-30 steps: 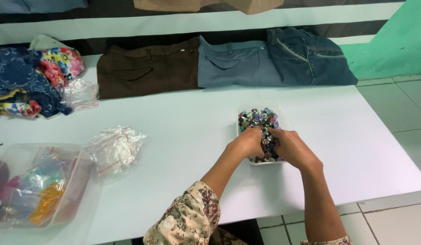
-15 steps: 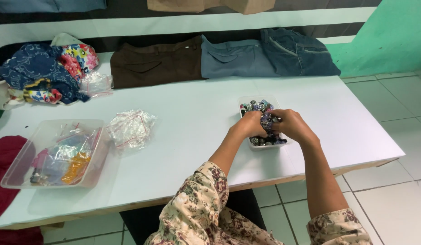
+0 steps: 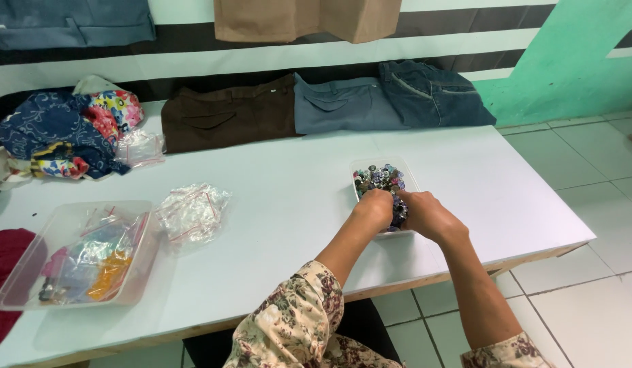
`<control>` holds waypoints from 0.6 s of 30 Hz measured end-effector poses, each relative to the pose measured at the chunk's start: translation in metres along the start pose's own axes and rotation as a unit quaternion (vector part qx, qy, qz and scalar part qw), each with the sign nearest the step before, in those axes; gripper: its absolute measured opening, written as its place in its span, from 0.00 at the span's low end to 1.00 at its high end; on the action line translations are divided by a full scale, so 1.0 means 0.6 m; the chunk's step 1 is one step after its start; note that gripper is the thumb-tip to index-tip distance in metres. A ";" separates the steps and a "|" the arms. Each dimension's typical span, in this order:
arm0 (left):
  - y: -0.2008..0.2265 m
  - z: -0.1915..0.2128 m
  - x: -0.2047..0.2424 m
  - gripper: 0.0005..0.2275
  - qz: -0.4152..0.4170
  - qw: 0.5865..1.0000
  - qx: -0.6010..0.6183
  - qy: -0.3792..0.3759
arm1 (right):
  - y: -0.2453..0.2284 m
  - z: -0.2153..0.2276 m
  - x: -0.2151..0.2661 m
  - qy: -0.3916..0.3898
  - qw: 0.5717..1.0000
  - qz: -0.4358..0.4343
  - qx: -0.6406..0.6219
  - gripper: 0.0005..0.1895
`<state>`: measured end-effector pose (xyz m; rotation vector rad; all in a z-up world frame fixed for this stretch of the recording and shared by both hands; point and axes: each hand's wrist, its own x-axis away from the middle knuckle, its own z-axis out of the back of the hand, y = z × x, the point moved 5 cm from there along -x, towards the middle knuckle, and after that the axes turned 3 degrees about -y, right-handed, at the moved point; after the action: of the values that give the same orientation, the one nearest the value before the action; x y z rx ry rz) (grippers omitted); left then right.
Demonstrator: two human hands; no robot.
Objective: The person picks up several small orange buttons and black buttons from a container and places them into small plastic bags.
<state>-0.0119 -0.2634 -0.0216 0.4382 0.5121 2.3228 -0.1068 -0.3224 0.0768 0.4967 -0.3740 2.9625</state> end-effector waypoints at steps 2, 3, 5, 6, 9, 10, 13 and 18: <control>-0.002 -0.008 -0.013 0.06 -0.015 1.000 -0.019 0.005 | 0.011 -0.014 -0.030 0.004 1.000 -0.004 0.002 0.41; -0.003 -0.010 -0.020 0.05 -0.028 0.999 -0.037 0.013 | 0.015 -0.020 -0.047 0.009 1.000 -0.005 0.006 0.41; -0.024 -0.029 -0.056 0.11 -0.040 0.998 -0.040 0.030 | 0.003 -0.007 -0.051 0.022 0.999 -0.009 -0.027 0.39; -0.030 -0.036 -0.077 0.16 -0.054 0.996 -0.048 0.050 | 0.001 0.004 -0.054 0.042 0.997 -0.014 -0.061 0.36; -0.029 0.035 -0.008 0.07 -0.087 0.989 0.092 0.078 | 0.021 0.008 -0.080 0.057 0.990 -0.015 -0.125 0.33; -0.031 0.048 -0.009 0.07 -0.087 0.989 0.093 0.074 | 0.012 0.023 -0.078 0.054 0.990 -0.018 -0.128 0.33; -0.036 0.083 -0.006 0.05 -0.089 0.983 0.122 0.108 | -0.010 0.057 -0.076 0.050 0.986 -0.015 -0.157 0.24; -0.007 0.170 0.055 0.17 -0.070 0.987 0.143 0.012 | -0.030 0.104 -0.076 0.024 0.982 -0.008 -0.186 0.22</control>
<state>0.0132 -0.2134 0.0700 0.4929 0.8671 2.1294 -0.0421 -0.3246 0.1229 0.3784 -0.8905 2.7835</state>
